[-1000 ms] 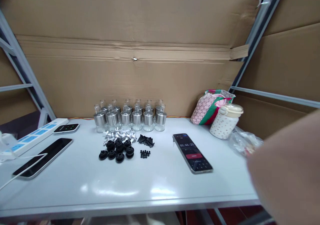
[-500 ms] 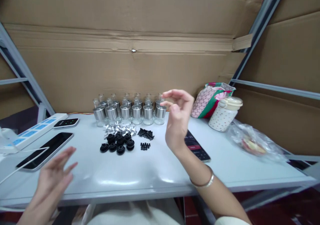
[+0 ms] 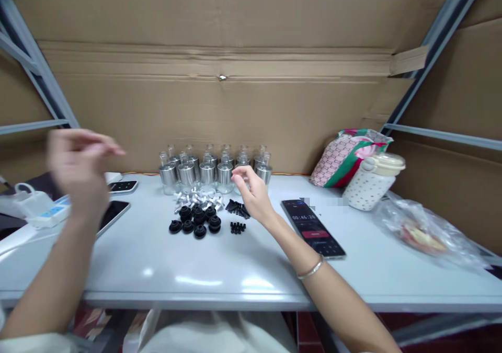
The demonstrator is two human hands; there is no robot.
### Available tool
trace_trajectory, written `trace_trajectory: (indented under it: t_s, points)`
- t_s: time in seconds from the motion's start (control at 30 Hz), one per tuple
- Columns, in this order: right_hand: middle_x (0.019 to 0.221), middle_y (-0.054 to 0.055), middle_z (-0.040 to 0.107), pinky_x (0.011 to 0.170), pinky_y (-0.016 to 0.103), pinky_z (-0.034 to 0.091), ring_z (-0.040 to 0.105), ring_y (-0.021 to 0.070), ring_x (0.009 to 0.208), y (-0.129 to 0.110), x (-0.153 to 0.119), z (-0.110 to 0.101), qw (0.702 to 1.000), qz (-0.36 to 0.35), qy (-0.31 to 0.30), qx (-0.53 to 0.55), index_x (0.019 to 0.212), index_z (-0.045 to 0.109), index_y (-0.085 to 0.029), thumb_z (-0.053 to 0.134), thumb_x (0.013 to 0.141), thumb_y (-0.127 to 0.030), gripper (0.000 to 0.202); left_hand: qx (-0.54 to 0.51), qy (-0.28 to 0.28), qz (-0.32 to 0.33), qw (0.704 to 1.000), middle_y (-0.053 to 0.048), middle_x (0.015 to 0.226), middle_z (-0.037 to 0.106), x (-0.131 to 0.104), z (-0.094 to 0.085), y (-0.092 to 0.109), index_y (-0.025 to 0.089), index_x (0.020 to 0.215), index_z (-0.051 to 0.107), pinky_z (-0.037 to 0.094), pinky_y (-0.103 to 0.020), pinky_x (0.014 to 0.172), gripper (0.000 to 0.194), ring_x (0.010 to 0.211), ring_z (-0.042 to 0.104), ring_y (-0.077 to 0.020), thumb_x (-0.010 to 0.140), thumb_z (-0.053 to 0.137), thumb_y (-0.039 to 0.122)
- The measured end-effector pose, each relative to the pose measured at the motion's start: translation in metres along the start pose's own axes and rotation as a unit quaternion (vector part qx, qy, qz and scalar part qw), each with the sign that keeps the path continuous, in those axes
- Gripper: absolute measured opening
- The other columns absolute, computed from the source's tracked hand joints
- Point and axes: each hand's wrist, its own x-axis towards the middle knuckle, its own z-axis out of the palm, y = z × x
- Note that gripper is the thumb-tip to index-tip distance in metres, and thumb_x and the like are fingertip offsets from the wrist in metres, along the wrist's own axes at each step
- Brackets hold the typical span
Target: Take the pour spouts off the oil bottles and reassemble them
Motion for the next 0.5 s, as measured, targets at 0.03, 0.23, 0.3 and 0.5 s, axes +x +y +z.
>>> trace_trajectory:
  t_s: [0.03,0.23,0.3,0.5]
  points:
    - [0.09,0.005,0.064,0.076,0.031,0.047,0.061,0.0179,0.084,0.001,-0.001,0.0,0.999,-0.01,-0.027,-0.032,0.096,0.051,-0.021,0.041,0.093,-0.038,0.021,-0.043,-0.009,0.01,0.999,0.001,0.094,0.057,-0.001,0.023,0.003,0.027,0.11,0.044,0.05,-0.037,0.079,0.027,0.088,0.06,-0.0154,0.094,0.032,0.045]
    - [0.093,0.01,0.067,0.078,0.036,0.045,0.061,0.0218,0.085,0.004,-0.005,-0.001,0.956,-0.092,-0.193,-0.202,0.093,0.058,-0.019,0.042,0.093,-0.032,0.021,0.095,-0.302,0.18,0.931,-0.013,0.116,0.058,-0.045,0.095,-0.006,0.016,0.113,0.051,0.042,-0.041,0.091,0.032,0.11,0.052,-0.0254,0.094,0.038,0.038]
    - [0.093,0.009,0.068,0.076,0.035,0.046,0.061,0.0213,0.083,0.006,-0.006,-0.001,0.947,-0.078,-0.224,-0.218,0.096,0.06,-0.019,0.041,0.094,-0.031,0.022,0.108,-0.335,0.173,0.92,-0.012,0.118,0.057,-0.054,0.092,-0.015,0.016,0.116,0.05,0.042,-0.04,0.091,0.032,0.111,0.051,-0.025,0.096,0.036,0.037]
    - [0.1,0.01,0.068,0.079,0.033,0.047,0.062,0.0215,0.09,0.015,-0.011,0.003,0.933,-0.064,-0.272,-0.227,0.104,0.06,-0.017,0.045,0.094,-0.023,0.019,0.124,-0.412,0.131,0.893,-0.011,0.119,0.054,-0.049,0.083,-0.044,0.016,0.118,0.048,0.041,-0.041,0.095,0.032,0.111,0.048,-0.0252,0.096,0.037,0.036]
